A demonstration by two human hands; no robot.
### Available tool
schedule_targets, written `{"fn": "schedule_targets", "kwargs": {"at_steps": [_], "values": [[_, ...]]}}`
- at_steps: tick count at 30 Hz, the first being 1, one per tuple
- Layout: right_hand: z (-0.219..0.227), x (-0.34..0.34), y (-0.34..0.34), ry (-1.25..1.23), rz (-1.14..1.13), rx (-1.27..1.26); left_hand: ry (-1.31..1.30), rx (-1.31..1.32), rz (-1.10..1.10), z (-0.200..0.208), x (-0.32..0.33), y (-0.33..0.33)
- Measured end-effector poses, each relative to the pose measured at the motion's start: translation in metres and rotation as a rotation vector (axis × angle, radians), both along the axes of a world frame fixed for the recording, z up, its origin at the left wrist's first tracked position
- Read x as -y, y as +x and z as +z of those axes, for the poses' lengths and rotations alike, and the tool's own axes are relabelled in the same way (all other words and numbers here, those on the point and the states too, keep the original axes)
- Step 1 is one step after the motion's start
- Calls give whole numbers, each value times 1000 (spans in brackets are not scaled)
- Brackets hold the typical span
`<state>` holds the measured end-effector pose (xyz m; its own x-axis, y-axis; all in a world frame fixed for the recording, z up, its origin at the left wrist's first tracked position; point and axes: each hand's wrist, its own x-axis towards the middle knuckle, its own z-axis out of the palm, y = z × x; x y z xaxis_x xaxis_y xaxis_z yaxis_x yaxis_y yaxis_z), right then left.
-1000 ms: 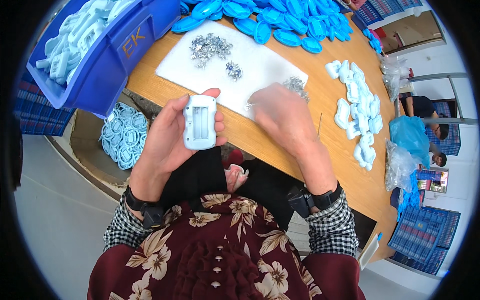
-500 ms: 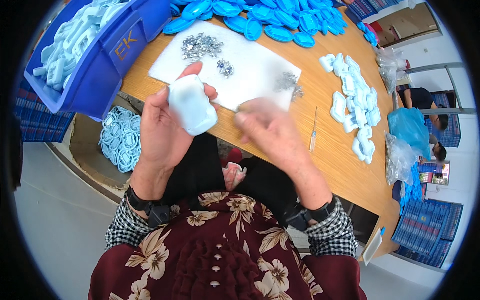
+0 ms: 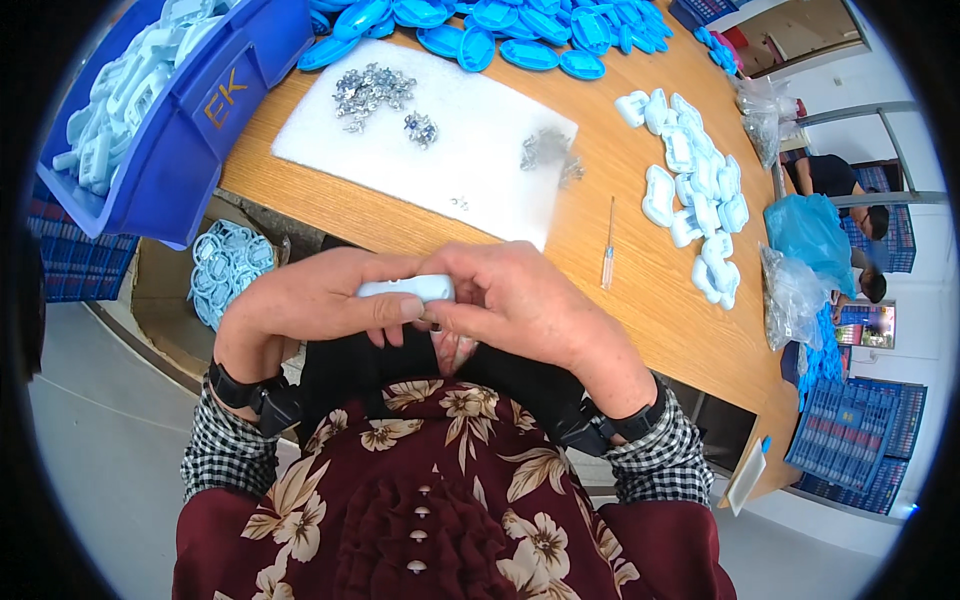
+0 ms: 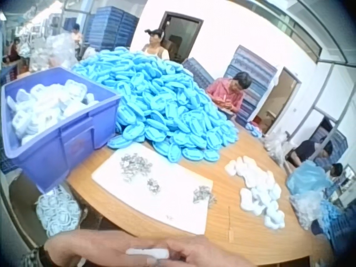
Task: Assemble small mechanical or electronic plastic housings by inserting metal component pins manually.
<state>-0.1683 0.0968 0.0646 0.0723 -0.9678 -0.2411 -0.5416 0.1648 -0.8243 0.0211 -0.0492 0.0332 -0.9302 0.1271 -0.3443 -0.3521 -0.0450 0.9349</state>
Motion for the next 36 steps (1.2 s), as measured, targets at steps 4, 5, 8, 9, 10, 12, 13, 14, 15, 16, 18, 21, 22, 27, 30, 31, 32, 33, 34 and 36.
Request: {"fn": "schedule_targets", "kwargs": {"at_steps": [4,5,8,9,10,12,13,14,15,16,18,21,22,27,30,31,32,33,34,36], "values": [[-22,7,-15,-147,-336,-10,263,-124,356,-29,-13,10],[-29,12,-19,-192,-371,-168,356,-131,444,-30,-15,9],[-39,24,-22,-248,-358,-445,492,-195,593,-35,-18,2],[-44,26,-23,-284,-335,-475,530,-178,633,-33,-19,-1],[-47,27,-24,-321,-312,-505,538,-190,680,-31,-20,-4],[-40,27,-23,-370,-277,-506,549,-211,782,-27,-21,-10],[-34,26,-22,-394,-260,-506,536,-214,808,-27,-20,-12],[-29,24,-20,-405,-244,-477,524,-217,828,-26,-20,-16],[-24,22,-17,-416,-228,-448,512,-220,848,-25,-19,-20],[-19,21,-15,-427,-212,-419,504,-229,842,-25,-20,-24],[-12,21,-12,-476,-145,-408,486,-241,832,-27,-21,-30],[-11,19,-12,-526,-107,-416,518,-258,782,-31,-21,-35],[-11,19,-12,-539,-104,-423,529,-249,783,-32,-22,-37],[-14,13,-1,-339,-342,-223,564,-253,880,-31,-29,-40],[-21,11,-2,-200,-407,35,606,-263,898,-36,-30,-43],[-24,10,-4,-164,-414,126,602,-248,897,-34,-31,-43],[-24,10,-5,-190,-418,112,597,-232,898,-30,-34,-42],[-23,10,-7,-216,-422,98,592,-217,899,-28,-35,-42],[-23,10,-8,-241,-427,83,669,-234,877,-30,-34,-41],[-18,15,-7,-356,-401,-58,828,-266,831,-35,-32,-39]]}}
